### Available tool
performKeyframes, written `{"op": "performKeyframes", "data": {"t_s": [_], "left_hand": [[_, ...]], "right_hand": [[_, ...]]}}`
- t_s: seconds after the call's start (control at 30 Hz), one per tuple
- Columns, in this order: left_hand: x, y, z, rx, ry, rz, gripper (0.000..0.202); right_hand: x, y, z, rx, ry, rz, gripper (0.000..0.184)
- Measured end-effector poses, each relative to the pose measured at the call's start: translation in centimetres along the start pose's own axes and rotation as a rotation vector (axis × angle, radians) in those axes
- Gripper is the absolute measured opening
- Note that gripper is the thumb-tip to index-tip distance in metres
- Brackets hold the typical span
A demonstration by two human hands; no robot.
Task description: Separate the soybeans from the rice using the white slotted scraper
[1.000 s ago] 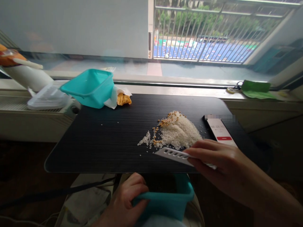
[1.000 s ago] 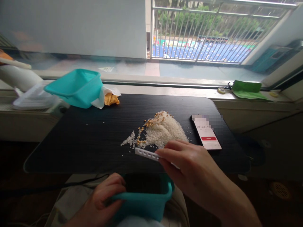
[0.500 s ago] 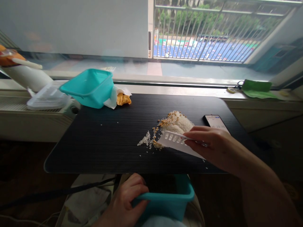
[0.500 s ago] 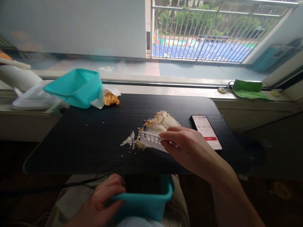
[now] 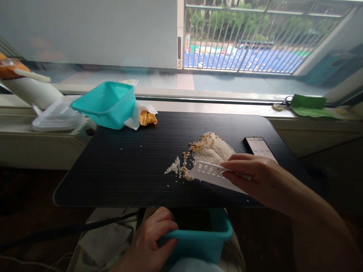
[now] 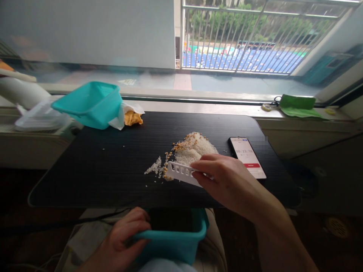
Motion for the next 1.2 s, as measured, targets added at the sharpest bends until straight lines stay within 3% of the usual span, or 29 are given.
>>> {"op": "performKeyframes", "data": {"t_s": [0.23, 0.53, 0.77, 0.97, 1.2], "left_hand": [[-0.1, 0.1, 0.0, -0.001, 0.007, 0.009, 0.019], [0.1, -0.1, 0.0, 0.000, 0.010, 0.017, 0.020], [0.1, 0.2, 0.0, -0.003, 0.005, 0.030, 0.020], [0.1, 0.0, 0.1, -0.027, -0.011, 0.007, 0.020], [-0.2, 0.7, -0.3, 0.008, 0.024, 0.050, 0.019]], "right_hand": [[-0.8, 0.0, 0.8, 0.028, -0.017, -0.015, 0.024], [-2.2, 0.7, 0.1, 0.079, 0.045, 0.000, 0.022], [-2.2, 1.8, -1.3, 0.126, 0.141, -0.045, 0.022], [-2.4, 3.2, -2.1, 0.166, 0.257, -0.001, 0.025], [-0.8, 1.8, 0.0, 0.070, -0.005, 0.003, 0.020]]}}
Point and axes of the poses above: each hand's wrist, its own x-axis towards the middle knuckle, its own z-axis out of the back of the hand, y = z × x, the point moved 9 cm from there along x, towards the middle knuckle, and after that the axes turned 10 degrees about -y, right-handed, at the moved point
